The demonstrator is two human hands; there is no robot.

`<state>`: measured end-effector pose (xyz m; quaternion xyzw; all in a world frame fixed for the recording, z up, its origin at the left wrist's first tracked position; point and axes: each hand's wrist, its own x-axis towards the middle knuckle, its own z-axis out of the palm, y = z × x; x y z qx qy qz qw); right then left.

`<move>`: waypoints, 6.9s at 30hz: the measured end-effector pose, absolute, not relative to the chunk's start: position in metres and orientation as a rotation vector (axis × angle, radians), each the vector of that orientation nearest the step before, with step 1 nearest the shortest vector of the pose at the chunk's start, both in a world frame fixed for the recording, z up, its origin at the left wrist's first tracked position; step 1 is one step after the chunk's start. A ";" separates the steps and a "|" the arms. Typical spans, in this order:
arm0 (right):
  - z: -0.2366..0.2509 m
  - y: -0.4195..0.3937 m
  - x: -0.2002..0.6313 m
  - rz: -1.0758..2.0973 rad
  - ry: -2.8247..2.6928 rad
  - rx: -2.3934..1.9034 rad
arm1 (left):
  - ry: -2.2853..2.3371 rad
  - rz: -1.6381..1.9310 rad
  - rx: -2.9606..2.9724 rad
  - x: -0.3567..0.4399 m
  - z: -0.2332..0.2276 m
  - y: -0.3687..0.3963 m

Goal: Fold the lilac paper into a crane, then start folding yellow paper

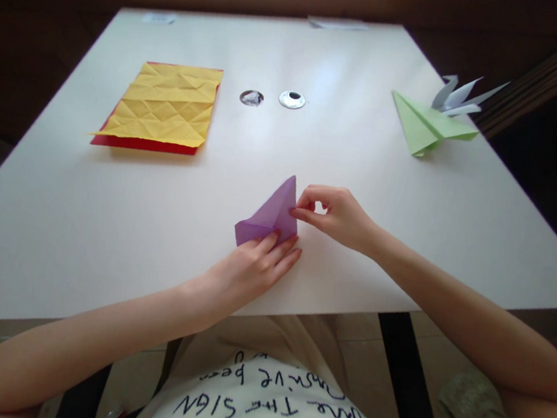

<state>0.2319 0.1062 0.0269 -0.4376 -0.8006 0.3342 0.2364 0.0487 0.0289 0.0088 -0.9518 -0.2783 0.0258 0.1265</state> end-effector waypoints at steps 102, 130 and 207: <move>0.011 0.057 0.232 0.255 -2.528 -0.783 | -1.987 -0.547 -2.684 0.003 0.010 0.072; -0.010 0.080 0.226 0.611 -2.386 -0.793 | -2.214 -1.338 -3.050 0.031 0.007 0.068; -0.001 0.058 0.207 0.675 -2.302 -1.340 | -1.581 -0.489 -2.647 0.048 -0.004 0.000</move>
